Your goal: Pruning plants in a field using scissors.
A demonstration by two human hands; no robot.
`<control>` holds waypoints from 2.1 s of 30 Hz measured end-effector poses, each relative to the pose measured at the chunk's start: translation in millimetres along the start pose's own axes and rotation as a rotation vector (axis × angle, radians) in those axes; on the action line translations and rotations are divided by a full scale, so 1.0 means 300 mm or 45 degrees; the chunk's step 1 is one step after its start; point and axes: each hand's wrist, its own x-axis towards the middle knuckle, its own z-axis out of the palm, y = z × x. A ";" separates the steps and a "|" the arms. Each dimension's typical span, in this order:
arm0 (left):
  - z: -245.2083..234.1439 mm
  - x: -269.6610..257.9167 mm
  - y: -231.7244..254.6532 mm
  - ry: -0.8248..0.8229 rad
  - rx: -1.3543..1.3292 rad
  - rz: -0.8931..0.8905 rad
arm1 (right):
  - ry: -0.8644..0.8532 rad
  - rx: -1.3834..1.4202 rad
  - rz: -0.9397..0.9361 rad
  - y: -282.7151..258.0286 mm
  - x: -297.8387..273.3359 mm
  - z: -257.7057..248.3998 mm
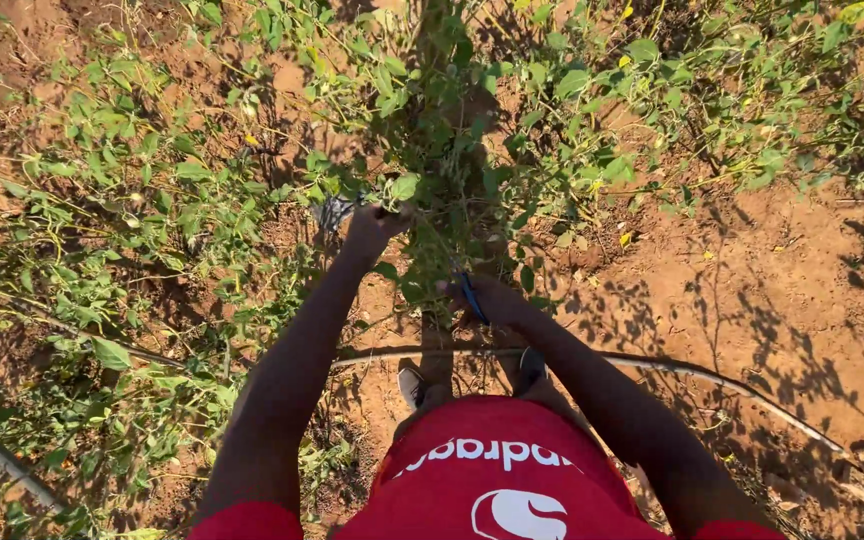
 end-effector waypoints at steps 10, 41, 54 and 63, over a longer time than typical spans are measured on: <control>-0.019 -0.125 0.173 -0.049 0.397 -0.201 | -0.678 1.112 0.649 0.145 0.161 -0.137; -0.080 -0.203 0.049 -0.055 0.050 -0.176 | -0.058 0.625 0.312 0.132 -0.067 -0.065; -0.086 -0.207 -0.029 -0.018 -0.647 -0.258 | 0.284 -0.018 0.350 -0.066 -0.132 -0.005; -0.056 -0.342 -0.037 -0.204 -0.685 -0.342 | 0.273 0.105 0.374 0.148 -0.121 -0.104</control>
